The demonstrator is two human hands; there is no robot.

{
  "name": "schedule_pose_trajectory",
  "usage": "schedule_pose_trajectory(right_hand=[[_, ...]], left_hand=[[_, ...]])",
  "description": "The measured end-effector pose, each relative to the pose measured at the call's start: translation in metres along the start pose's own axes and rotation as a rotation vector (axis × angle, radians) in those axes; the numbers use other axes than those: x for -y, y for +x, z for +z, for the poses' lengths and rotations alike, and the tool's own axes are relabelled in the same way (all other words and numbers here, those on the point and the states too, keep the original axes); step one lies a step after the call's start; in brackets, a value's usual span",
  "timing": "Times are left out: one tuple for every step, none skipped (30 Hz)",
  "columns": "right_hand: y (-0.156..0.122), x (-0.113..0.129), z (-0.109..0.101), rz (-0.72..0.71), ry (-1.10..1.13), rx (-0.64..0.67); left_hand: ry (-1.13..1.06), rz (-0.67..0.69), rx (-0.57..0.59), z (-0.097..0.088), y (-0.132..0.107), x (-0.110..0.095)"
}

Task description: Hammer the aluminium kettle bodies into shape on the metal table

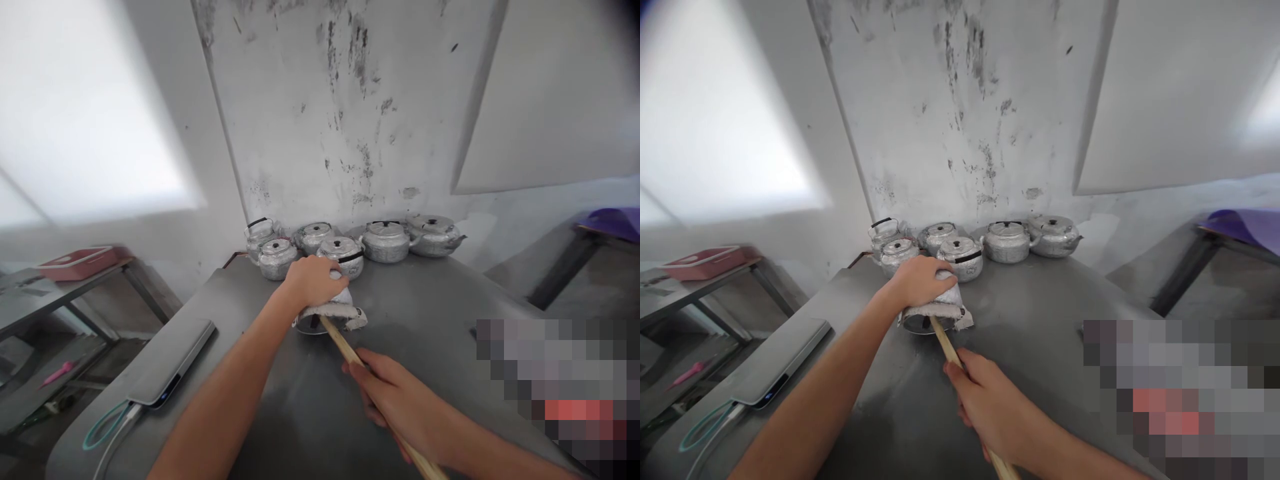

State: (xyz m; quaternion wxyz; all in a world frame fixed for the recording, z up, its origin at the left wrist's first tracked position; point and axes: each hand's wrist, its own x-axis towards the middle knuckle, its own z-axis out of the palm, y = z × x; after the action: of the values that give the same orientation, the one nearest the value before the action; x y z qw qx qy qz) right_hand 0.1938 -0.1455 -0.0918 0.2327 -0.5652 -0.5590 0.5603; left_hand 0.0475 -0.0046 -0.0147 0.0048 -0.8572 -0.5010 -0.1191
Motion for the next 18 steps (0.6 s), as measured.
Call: schedule_pose_trajectory(right_hand=[[0.0006,-0.0008,0.0004,-0.002,0.003,-0.001],[0.0013,-0.0012,0.0007,0.009,0.007,-0.006],[0.0019,-0.0011,0.0010,0.019,0.012,-0.018],[0.0024,-0.0006,0.0012,0.018,0.014,-0.034],[0.0030,-0.0002,0.0013,0.009,0.016,-0.044],[0.0036,0.0002,0.0011,-0.006,0.015,-0.040],[0.0042,0.0003,0.0008,-0.015,0.009,-0.030],[0.0047,0.0002,0.0002,-0.015,0.001,-0.015],[0.0052,-0.0002,-0.0006,-0.007,-0.012,0.001],[0.0055,-0.0008,-0.0014,0.000,-0.022,0.008],[0.0057,-0.0015,-0.0021,-0.001,-0.029,0.001],[0.0057,-0.0021,-0.0027,-0.016,-0.033,-0.015],[0.0056,-0.0027,-0.0031,-0.033,-0.035,-0.025],[0.0054,-0.0031,-0.0033,-0.040,-0.037,-0.026],[0.0051,-0.0032,-0.0032,-0.037,-0.040,-0.024],[0.0049,-0.0031,-0.0030,-0.031,-0.040,-0.019],[0.0047,-0.0026,-0.0026,-0.021,-0.039,-0.012],[0.0044,-0.0017,-0.0022,-0.009,-0.034,-0.008]], left_hand=[[-0.002,0.001,0.003,-0.0001,0.0000,0.0000],[0.000,-0.001,0.004,-0.0001,0.0000,0.0001],[0.004,-0.001,0.003,0.0000,0.0000,0.0001],[0.009,-0.002,0.000,0.0002,0.0000,0.0002],[0.014,-0.003,-0.002,0.0004,0.0001,0.0003],[0.016,-0.003,0.001,0.0006,0.0000,0.0003],[0.015,-0.004,0.006,0.0006,0.0000,0.0003],[0.012,-0.004,0.014,0.0006,-0.0002,0.0002],[0.008,-0.003,0.020,0.0004,-0.0004,0.0000],[0.006,-0.004,0.023,0.0001,-0.0006,-0.0002],[0.005,-0.004,0.023,-0.0002,-0.0008,-0.0004],[0.004,-0.004,0.021,-0.0004,-0.0010,-0.0006],[0.003,-0.006,0.018,-0.0006,-0.0011,-0.0007],[0.002,-0.006,0.016,-0.0006,-0.0011,-0.0007],[0.000,-0.006,0.015,-0.0003,-0.0010,-0.0005],[0.000,-0.006,0.013,0.0001,-0.0008,-0.0002],[0.001,-0.005,0.010,0.0006,-0.0006,0.0002],[0.003,-0.003,0.008,0.0012,-0.0003,0.0007]])
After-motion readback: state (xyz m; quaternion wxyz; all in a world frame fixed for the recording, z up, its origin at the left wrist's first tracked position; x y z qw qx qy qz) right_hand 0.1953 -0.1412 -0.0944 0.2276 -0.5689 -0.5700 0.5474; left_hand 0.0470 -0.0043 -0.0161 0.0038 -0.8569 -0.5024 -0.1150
